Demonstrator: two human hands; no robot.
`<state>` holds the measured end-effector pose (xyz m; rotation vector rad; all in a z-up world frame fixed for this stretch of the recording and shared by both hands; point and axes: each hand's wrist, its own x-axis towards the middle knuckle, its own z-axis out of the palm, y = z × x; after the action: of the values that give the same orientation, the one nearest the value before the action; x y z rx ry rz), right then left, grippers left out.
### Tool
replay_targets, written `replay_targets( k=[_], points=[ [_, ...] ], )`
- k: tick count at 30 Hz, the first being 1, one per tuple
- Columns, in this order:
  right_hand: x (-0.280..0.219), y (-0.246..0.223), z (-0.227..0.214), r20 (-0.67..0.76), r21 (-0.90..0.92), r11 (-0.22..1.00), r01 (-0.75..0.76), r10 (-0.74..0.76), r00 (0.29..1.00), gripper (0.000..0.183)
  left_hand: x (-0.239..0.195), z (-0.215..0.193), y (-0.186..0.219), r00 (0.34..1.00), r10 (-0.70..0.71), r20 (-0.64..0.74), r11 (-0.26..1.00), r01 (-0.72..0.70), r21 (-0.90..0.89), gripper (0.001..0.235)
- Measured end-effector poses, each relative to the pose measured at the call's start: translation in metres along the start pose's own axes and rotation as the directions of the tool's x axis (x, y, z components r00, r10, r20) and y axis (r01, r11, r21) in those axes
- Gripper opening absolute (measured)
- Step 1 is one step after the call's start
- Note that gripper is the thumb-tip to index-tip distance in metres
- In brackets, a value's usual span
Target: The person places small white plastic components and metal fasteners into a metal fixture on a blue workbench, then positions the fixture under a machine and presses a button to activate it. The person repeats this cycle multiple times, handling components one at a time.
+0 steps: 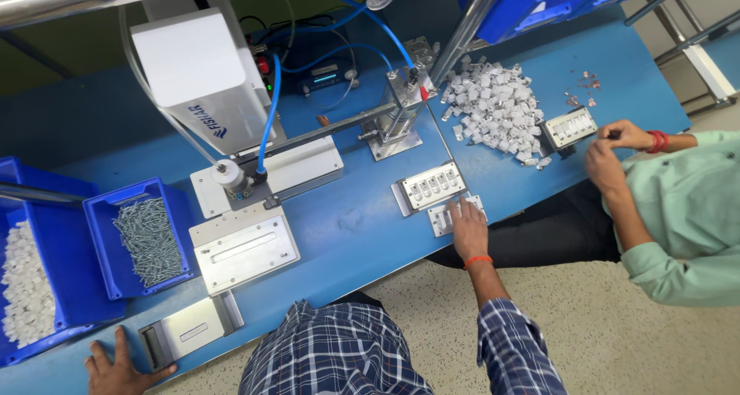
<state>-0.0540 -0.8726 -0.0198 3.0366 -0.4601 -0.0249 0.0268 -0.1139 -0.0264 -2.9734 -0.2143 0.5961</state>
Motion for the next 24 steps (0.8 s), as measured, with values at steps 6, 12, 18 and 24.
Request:
replay_targets(
  k=[6,12,18,24],
  points=[
    [0.024,-0.027,-0.049,0.054,0.204,0.978,-0.049,0.039,0.998,0.074,-0.003,-0.003,-0.006,0.999,0.008,0.044,1.0,-0.007,-0.014,0.169],
    [0.09,-0.044,-0.06,0.15,-0.05,0.966,0.255,-0.245,0.958,0.101,-0.003,0.009,-0.015,1.0,0.009,0.021,0.999,-0.008,-0.044,0.168],
    [0.108,-0.036,-0.062,0.264,0.023,0.958,0.287,-0.283,0.922,0.062,0.0,0.019,-0.024,0.996,-0.03,0.087,0.996,0.037,-0.084,0.168],
    [0.083,-0.085,-0.121,0.019,0.055,0.925,0.375,-0.376,0.926,0.076,-0.001,0.028,-0.035,0.984,-0.063,0.168,0.986,0.087,-0.143,0.163]
  ],
)
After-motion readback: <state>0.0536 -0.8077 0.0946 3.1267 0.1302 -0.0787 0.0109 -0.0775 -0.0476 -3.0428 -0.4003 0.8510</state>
